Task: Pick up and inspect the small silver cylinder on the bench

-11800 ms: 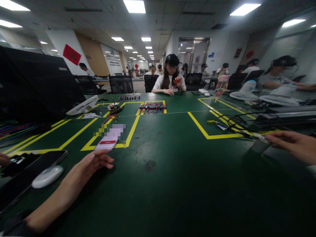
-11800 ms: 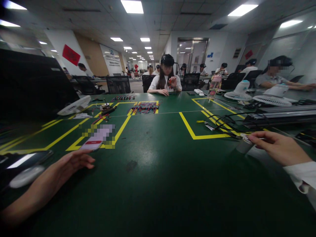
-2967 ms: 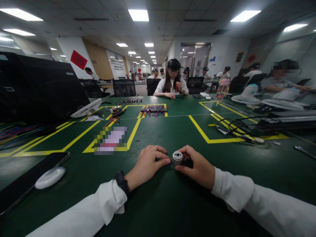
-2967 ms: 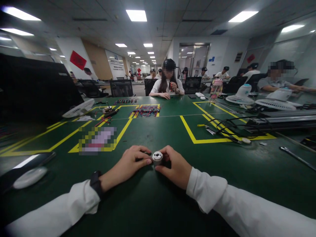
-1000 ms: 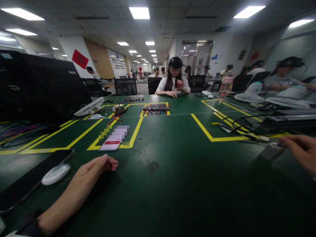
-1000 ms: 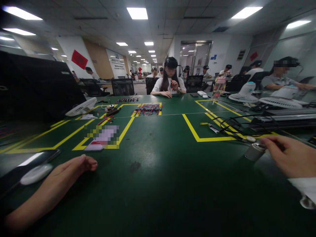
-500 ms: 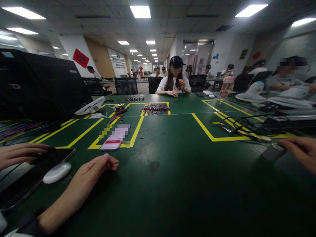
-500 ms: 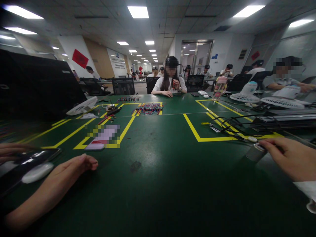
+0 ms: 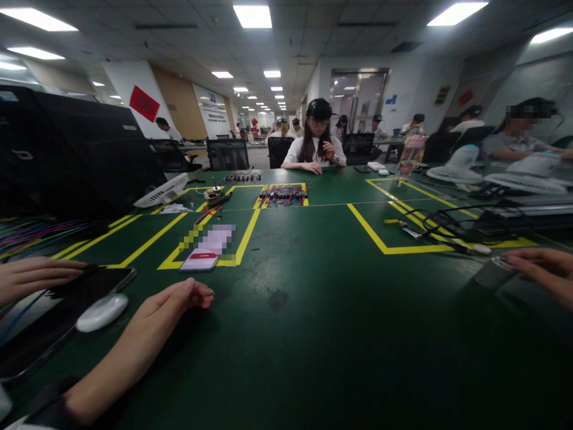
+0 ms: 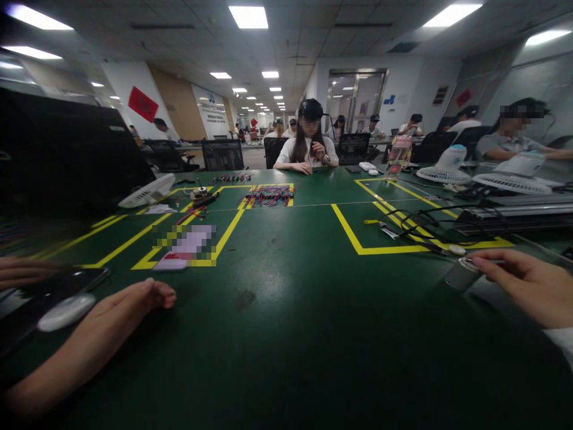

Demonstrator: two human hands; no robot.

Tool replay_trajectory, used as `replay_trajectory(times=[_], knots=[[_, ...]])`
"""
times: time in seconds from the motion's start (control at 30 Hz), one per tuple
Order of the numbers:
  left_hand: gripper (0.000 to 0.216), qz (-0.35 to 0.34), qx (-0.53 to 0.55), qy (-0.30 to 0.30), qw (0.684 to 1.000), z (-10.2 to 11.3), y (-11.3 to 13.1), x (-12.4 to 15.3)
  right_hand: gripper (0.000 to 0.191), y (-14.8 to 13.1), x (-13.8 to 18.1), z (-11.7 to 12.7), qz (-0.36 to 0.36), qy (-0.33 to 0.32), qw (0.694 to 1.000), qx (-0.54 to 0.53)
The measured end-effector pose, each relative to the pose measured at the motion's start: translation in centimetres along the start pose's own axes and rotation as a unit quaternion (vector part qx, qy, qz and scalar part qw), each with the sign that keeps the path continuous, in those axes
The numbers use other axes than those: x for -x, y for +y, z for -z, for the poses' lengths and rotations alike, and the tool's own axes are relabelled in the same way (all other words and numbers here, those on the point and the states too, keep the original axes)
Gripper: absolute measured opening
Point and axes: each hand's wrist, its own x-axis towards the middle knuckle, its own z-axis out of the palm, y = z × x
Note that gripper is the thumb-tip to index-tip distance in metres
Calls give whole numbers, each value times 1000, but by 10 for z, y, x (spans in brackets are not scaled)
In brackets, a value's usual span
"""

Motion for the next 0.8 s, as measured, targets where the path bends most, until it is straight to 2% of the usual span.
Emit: replay_trajectory(times=[0.07,0.13,0.23,0.33,0.47,0.63,0.73,0.8], knots=[[41,2,-1,-2,1000,1,0,1,38,-7,4,4,-18,-44,996,-80],[39,10,-1,-5,1000,1,0,2,37,-17,10,7,-34,-37,989,-141],[38,18,1,-10,1000,1,2,3,39,-33,17,10,-97,-12,984,-146],[38,13,-1,-6,1000,1,2,2,34,-46,20,14,-136,-19,981,-133],[39,20,7,-7,1000,1,1,3,31,-55,22,18,-102,-32,972,-209],[38,19,19,-9,1000,3,-1,4,57,-55,36,4,-65,5,950,-306],[38,20,23,-10,999,4,-2,4,70,-51,45,-4,-55,45,954,-291],[38,25,19,-9,999,4,-1,3,66,-48,48,-5,-44,53,970,-233]])
